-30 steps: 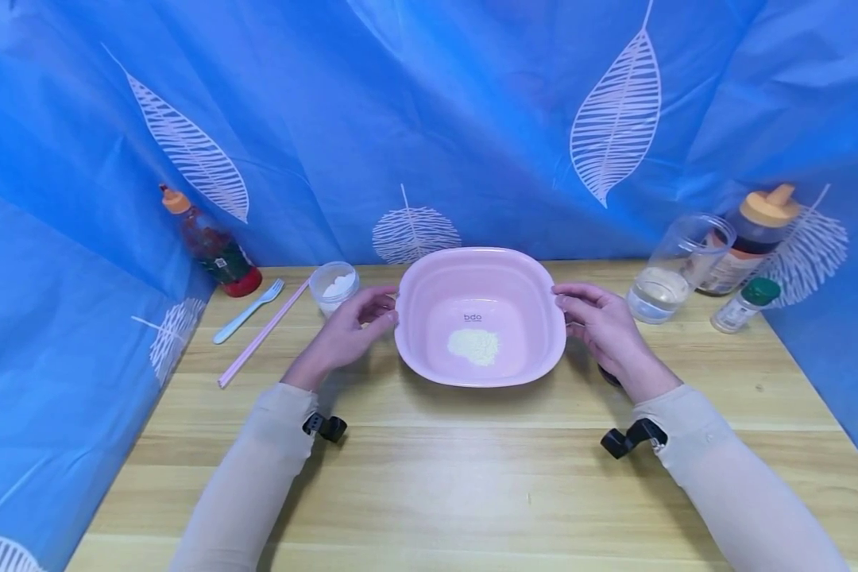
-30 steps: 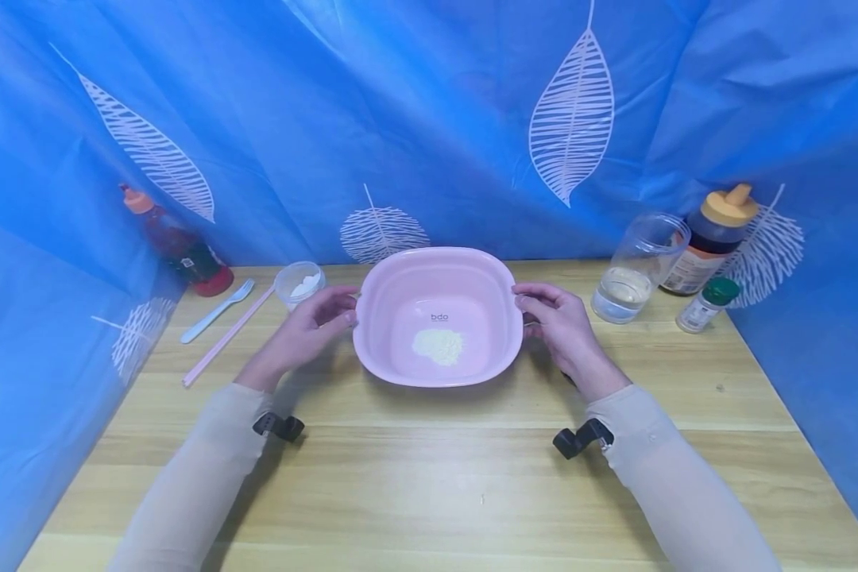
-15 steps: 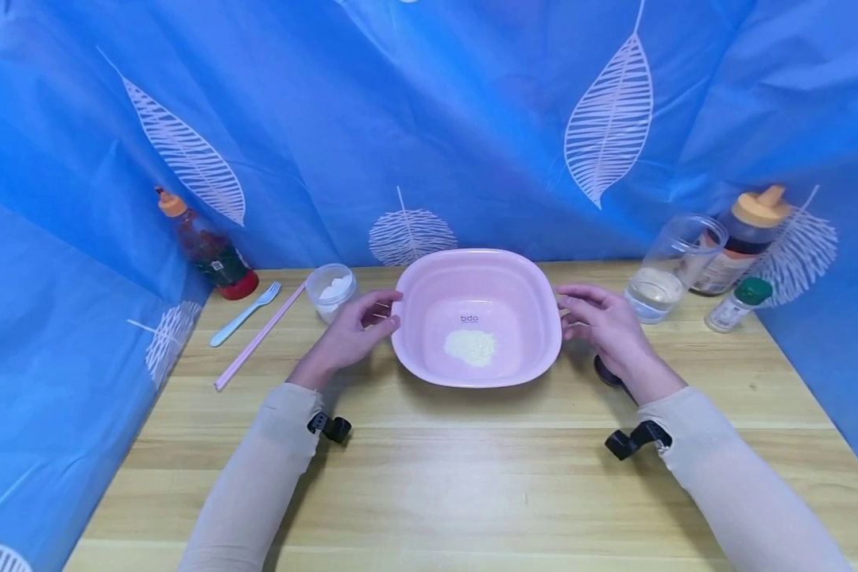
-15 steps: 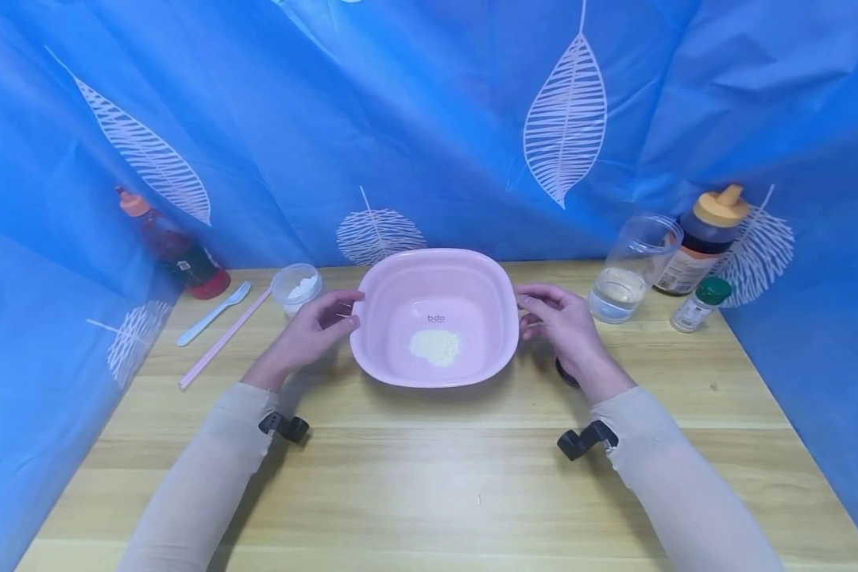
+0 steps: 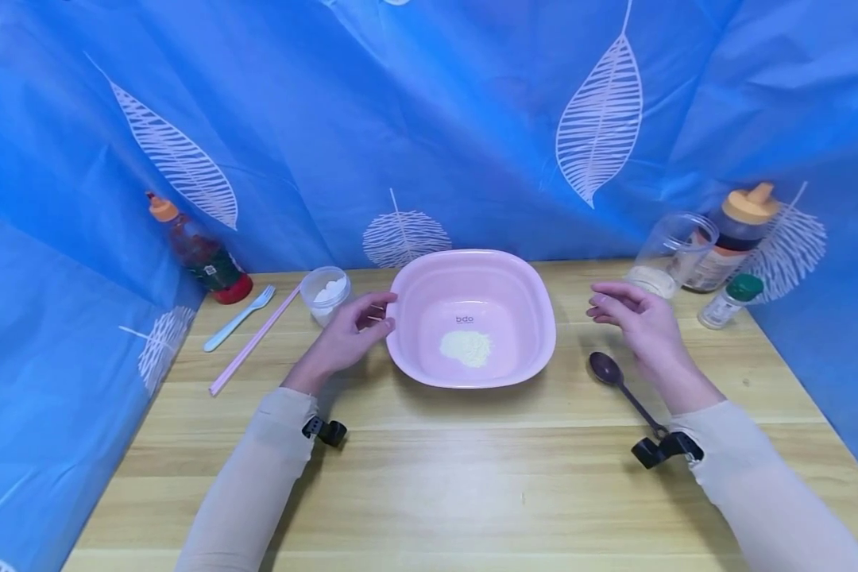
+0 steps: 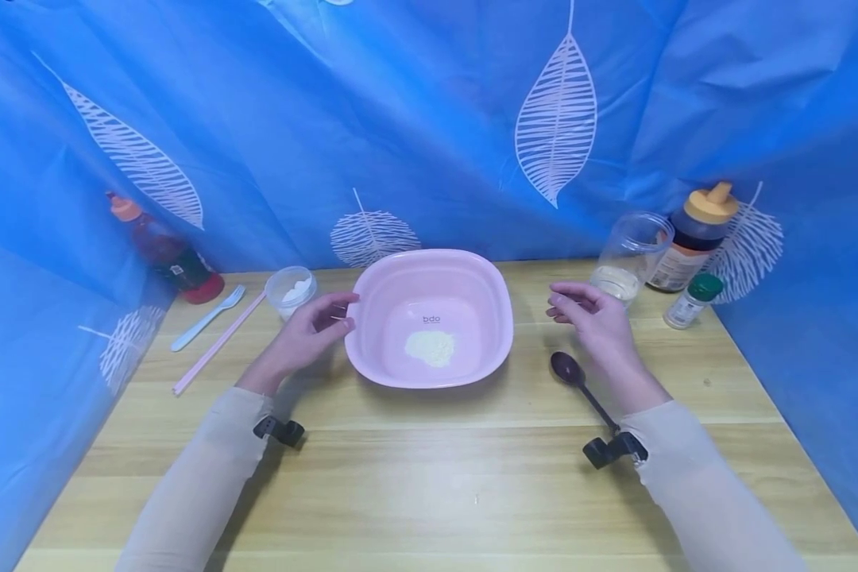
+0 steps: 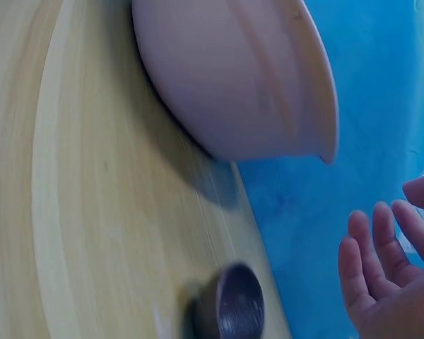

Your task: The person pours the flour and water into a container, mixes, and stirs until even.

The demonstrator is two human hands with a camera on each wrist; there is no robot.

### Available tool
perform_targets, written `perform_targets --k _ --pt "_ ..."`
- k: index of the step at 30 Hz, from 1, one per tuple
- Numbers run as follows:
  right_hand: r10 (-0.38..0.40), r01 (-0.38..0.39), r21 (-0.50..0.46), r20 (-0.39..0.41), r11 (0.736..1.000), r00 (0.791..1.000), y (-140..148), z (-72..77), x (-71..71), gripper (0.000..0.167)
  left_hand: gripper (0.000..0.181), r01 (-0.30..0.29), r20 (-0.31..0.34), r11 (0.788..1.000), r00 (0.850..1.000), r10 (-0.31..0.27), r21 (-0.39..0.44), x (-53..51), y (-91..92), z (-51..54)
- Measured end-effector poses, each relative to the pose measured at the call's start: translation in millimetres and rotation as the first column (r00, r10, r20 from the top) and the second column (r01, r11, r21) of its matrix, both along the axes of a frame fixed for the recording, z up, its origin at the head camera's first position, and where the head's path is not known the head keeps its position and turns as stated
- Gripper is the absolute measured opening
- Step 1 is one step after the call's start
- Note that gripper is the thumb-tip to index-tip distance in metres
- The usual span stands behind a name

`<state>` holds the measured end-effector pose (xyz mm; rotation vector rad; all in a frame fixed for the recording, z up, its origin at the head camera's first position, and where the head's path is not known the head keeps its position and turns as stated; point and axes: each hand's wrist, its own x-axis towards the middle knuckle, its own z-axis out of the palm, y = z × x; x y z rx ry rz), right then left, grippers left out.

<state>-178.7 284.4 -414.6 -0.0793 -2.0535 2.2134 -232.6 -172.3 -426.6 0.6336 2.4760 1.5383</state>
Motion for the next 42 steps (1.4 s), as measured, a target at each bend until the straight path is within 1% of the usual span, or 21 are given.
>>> perform_targets --k 3,6,9,11,13,15,17,20,21,23,25,26,30,34,37,40,42 --pt "-0.04 0.04 0.007 -0.031 0.999 0.999 12 0.3 5.9 0.015 0.05 0.001 0.0 1.0 1.0 -0.001 -0.003 0.1 0.0 0.5" --pt "-0.071 0.07 -0.015 -0.057 0.997 0.996 23 0.0 11.7 0.016 0.05 -0.001 0.002 1.0 1.0 0.001 -0.006 0.0 0.6 1.3" --pt "-0.113 0.11 -0.035 -0.065 0.993 0.992 35 -0.8 16.9 0.017 0.05 0.001 -0.002 1.0 1.0 -0.001 -0.01 0.0 0.3 1.6" --pt "-0.162 0.161 -0.012 -0.054 0.987 0.985 43 -0.1 20.3 0.019 0.05 0.003 -0.001 1.0 1.0 -0.003 -0.01 -0.1 0.5 1.8" --pt "-0.219 0.221 0.058 -0.036 0.974 0.975 50 1.3 22.7 0.019 0.05 0.005 -0.004 1.0 1.0 -0.005 -0.013 -0.2 0.1 1.8" --pt "-0.277 0.276 0.156 -0.014 0.948 0.961 56 2.6 23.7 0.019 0.05 0.004 -0.005 1.0 1.0 -0.005 -0.016 -0.2 -0.3 2.0" --pt "-0.331 0.314 0.278 0.015 0.908 0.943 61 3.5 23.6 0.019 0.05 0.004 -0.003 1.0 1.0 -0.004 -0.018 -0.1 -0.1 2.5" --pt "-0.383 0.324 0.418 0.063 0.849 0.922 68 2.8 20.8 0.022 0.05 0.001 -0.005 1.0 1.0 -0.001 -0.021 -0.1 -0.9 1.6" --pt "-0.395 0.319 0.456 0.078 0.831 0.915 70 1.9 19.3 0.028 0.05 0.001 -0.006 1.0 1.0 -0.001 -0.02 0.0 -1.0 1.3" --pt "-0.403 0.302 0.495 0.108 0.815 0.909 73 -0.2 15.9 0.046 0.05 0.003 -0.007 1.0 1.0 -0.003 -0.016 0.3 -0.9 1.5" --pt "-0.391 0.274 0.522 0.125 0.808 0.912 77 -2.9 12.2 0.065 0.05 0.008 -0.01 1.0 1.0 -0.008 -0.01 0.4 -0.5 1.5" --pt "-0.382 0.261 0.529 0.132 0.808 0.915 78 -4.3 10.0 0.072 0.05 0.01 -0.011 1.0 1.0 -0.01 -0.009 0.4 -0.3 1.6" --pt "-0.345 0.206 0.549 0.162 0.81 0.925 84 -8.2 -0.2 0.089 0.05 0.013 -0.013 1.0 1.0 -0.013 -0.011 0.6 0.3 2.1" --pt "-0.326 0.171 0.555 0.194 0.814 0.925 86 -8.9 -13.8 0.1 0.049 0.01 -0.019 1.0 1.0 -0.01 -0.022 0.6 -0.5 1.7" --pt "-0.32 0.174 0.546 0.186 0.82 0.929 85 -8.9 -24.8 0.105 0.049 0.007 -0.023 1.0 1.0 -0.007 -0.026 0.7 -0.8 1.6" --pt "-0.319 0.173 0.557 0.177 0.812 0.931 84 -9.2 -33.8 0.108 0.049 0.005 -0.021 1.0 1.0 -0.006 -0.022 1.1 -0.3 2.4" --pt "-0.313 0.17 0.549 0.176 0.819 0.933 84 -9.3 -38.3 0.109 0.049 0.008 -0.017 1.0 1.0 -0.008 -0.018 1.1 0.3 2.3"
